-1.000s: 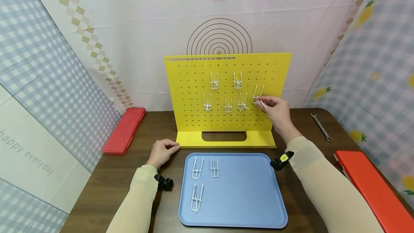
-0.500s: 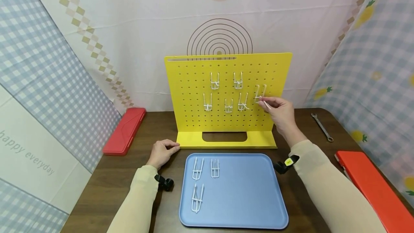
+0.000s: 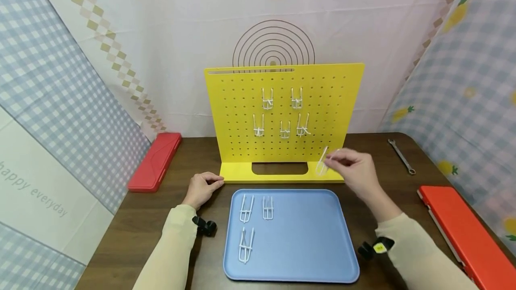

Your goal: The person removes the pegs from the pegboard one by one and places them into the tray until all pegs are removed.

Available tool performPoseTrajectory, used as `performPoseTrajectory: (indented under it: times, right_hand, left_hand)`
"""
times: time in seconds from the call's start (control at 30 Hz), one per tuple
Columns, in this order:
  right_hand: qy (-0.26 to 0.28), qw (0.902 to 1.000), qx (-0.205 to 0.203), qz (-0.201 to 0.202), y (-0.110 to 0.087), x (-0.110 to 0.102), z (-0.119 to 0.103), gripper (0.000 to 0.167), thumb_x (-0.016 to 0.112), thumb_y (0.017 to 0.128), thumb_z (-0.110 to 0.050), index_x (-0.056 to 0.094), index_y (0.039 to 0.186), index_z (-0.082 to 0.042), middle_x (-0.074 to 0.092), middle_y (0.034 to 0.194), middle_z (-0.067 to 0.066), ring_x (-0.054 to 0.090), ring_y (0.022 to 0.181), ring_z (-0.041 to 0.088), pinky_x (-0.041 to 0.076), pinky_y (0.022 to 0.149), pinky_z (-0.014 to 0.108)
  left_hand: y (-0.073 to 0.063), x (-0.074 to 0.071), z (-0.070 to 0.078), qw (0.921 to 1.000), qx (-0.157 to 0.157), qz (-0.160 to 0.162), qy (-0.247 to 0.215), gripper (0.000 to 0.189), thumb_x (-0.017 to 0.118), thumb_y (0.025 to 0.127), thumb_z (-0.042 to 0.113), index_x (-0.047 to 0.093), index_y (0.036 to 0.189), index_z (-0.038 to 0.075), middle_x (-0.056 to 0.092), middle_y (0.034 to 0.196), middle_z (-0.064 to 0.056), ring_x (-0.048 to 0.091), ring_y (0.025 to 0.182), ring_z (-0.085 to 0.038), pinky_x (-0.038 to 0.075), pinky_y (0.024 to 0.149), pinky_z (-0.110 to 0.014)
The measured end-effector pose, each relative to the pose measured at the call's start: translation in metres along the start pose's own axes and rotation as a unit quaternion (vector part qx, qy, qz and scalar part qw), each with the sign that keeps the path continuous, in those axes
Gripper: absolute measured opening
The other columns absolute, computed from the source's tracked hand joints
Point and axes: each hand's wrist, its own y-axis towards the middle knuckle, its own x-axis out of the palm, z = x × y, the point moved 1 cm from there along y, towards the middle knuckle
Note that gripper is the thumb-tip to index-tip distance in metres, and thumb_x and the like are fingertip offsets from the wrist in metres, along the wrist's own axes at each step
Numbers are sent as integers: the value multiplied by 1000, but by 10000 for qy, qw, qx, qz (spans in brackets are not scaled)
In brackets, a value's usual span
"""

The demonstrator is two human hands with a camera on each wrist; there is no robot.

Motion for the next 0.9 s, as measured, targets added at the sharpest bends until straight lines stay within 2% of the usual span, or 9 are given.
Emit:
performPoseTrajectory:
  times: [0.13, 0.27, 0.43, 0.57, 0.73, 0.9]
  right_hand:
    - [-373, 9971, 413, -519, -28, 16, -7, 6, 75, 81, 0, 74, 87, 2, 73, 90, 12, 66, 75, 10, 54, 61, 24]
    - [-206, 9931, 599, -983, -47, 36, -8, 9, 76, 80, 1, 75, 88, 1, 73, 88, 10, 65, 73, 11, 53, 59, 25]
    - [-112, 9873, 271, -1562, -63, 65, -14, 11, 76, 77, 5, 74, 87, 3, 73, 83, 9, 61, 65, 9, 51, 53, 26]
    - [133, 9795, -30, -2009, -75, 86, -6, 9, 76, 77, 6, 74, 86, 4, 72, 80, 11, 61, 64, 9, 52, 52, 30]
    - [430, 9710, -128, -2349, -87, 103, 13, 6, 77, 80, -2, 75, 85, -4, 73, 82, 7, 62, 65, 7, 52, 52, 28]
    - [426, 9669, -156, -2509, -90, 110, 18, 4, 77, 82, -9, 76, 85, -10, 73, 82, 3, 61, 65, 7, 52, 52, 28]
  left_hand:
    - [1, 1, 2, 10000, 33, -43, -22, 11, 78, 82, 16, 79, 92, 14, 71, 90, 1, 63, 88, -19, 50, 83, -41]
    - [1, 1, 1, 10000, 41, -59, 6, 11, 78, 82, 17, 79, 93, 14, 71, 90, 2, 63, 88, -18, 50, 83, -40]
    - [-4, -1, -1, 9999, 63, 73, 70, 12, 78, 82, 18, 79, 93, 13, 72, 91, 0, 63, 89, -20, 50, 84, -41]
    - [-9, -3, -4, 9998, 61, 178, 65, 11, 78, 82, 18, 79, 92, 13, 72, 92, -1, 64, 89, -20, 50, 83, -40]
    - [-8, -2, -4, 9998, 155, 121, 15, 11, 77, 83, 18, 79, 92, 13, 72, 93, -1, 64, 90, -20, 50, 83, -40]
    - [-2, 1, -3, 9996, 265, 99, 94, 10, 77, 83, 18, 78, 92, 13, 72, 94, 0, 64, 90, -19, 50, 83, -39]
